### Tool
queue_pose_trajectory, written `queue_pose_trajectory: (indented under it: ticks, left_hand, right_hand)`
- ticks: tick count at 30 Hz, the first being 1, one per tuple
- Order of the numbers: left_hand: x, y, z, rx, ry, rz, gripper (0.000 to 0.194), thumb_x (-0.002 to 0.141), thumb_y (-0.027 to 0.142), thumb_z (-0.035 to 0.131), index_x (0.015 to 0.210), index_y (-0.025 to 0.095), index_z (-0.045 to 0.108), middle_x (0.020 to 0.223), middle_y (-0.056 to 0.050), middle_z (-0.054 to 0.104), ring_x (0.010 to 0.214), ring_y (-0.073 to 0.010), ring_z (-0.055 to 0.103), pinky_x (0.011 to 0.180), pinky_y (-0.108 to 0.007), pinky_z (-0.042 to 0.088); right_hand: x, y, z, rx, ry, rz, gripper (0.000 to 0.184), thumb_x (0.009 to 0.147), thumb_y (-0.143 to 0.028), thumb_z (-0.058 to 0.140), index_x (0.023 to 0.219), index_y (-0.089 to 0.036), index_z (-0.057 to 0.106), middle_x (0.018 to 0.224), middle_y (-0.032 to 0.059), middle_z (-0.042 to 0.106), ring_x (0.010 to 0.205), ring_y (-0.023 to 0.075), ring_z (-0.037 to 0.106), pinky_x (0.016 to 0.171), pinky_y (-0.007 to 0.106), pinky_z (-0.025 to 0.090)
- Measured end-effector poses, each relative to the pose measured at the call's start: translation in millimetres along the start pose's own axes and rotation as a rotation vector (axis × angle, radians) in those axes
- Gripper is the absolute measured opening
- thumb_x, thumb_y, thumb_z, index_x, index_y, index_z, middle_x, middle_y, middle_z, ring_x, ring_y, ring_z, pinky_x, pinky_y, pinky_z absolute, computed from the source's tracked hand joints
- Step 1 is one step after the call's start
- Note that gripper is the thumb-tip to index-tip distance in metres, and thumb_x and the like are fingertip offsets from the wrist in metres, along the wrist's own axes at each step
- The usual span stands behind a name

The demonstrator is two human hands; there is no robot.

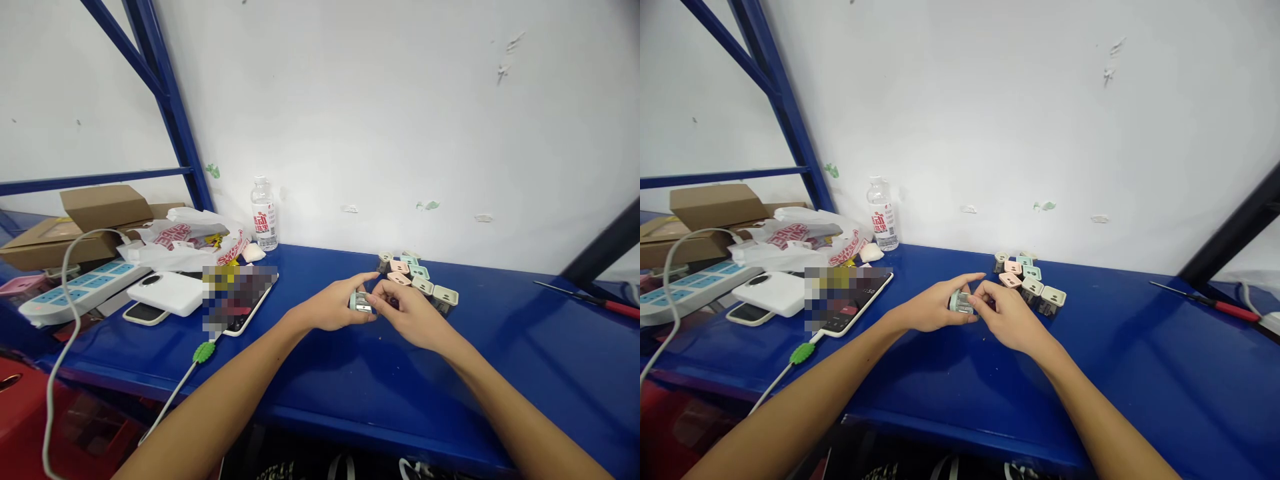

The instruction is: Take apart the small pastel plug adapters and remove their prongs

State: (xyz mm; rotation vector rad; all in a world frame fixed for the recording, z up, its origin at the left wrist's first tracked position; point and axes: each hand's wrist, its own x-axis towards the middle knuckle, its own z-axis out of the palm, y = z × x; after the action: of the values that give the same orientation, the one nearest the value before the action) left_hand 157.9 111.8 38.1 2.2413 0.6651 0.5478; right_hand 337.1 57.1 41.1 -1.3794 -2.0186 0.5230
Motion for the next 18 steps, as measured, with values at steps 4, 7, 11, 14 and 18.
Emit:
queue_pose_trajectory:
  ticks: [4,7,11,14,18]
  left_hand:
    - [0,-2,1.8,0.006,0.003,0.018,0.078,0.078,0.034,0.065,0.145,0.019,0.029,0.104,-0.006,0.059,0.084,-0.016,0.055,0.078,-0.029,0.043]
    - [0,-3,3.1,0.005,-0.005,0.009,0.08,0.077,0.034,0.065,0.145,0.017,0.027,0.104,-0.006,0.06,0.082,-0.0156,0.056,0.076,-0.028,0.044]
    - [2,-3,3.0,0.054,0.034,0.009,0.07,0.075,0.033,0.068,0.138,0.017,0.041,0.112,-0.007,0.061,0.093,-0.0181,0.057,0.081,-0.029,0.044]
    - [3,-5,0.8,0.142,0.093,0.0,0.045,0.075,0.031,0.067,0.118,0.02,0.059,0.109,-0.004,0.064,0.095,-0.0183,0.058,0.082,-0.028,0.043]
    - [4,-9,-2.2,0.194,0.141,-0.089,0.029,0.071,0.03,0.069,0.099,0.021,0.066,0.093,0.0,0.065,0.08,-0.0154,0.058,0.069,-0.025,0.043]
  right_hand:
    - [0,0,5,-0.011,0.008,0.01,0.029,0.091,-0.038,0.046,0.068,-0.02,0.048,0.058,-0.0031,0.049,0.051,0.0119,0.04,0.048,0.025,0.03]
    - [1,1,9,-0.008,0.029,0.031,0.029,0.09,-0.04,0.049,0.068,-0.02,0.048,0.057,-0.0037,0.05,0.049,0.0113,0.04,0.048,0.025,0.029]
    - [2,4,-1,0.09,0.107,0.078,0.033,0.085,-0.05,0.056,0.071,-0.02,0.053,0.059,-0.0022,0.051,0.053,0.0125,0.043,0.051,0.026,0.031]
    - [2,5,-19,0.398,0.081,0.085,0.029,0.085,-0.048,0.057,0.087,-0.019,0.063,0.074,0.0023,0.056,0.06,0.0138,0.046,0.054,0.028,0.034]
    - [0,0,-28,0.903,0.12,0.044,0.025,0.085,-0.041,0.059,0.078,-0.018,0.065,0.066,0.0011,0.048,0.056,0.0124,0.04,0.051,0.027,0.029]
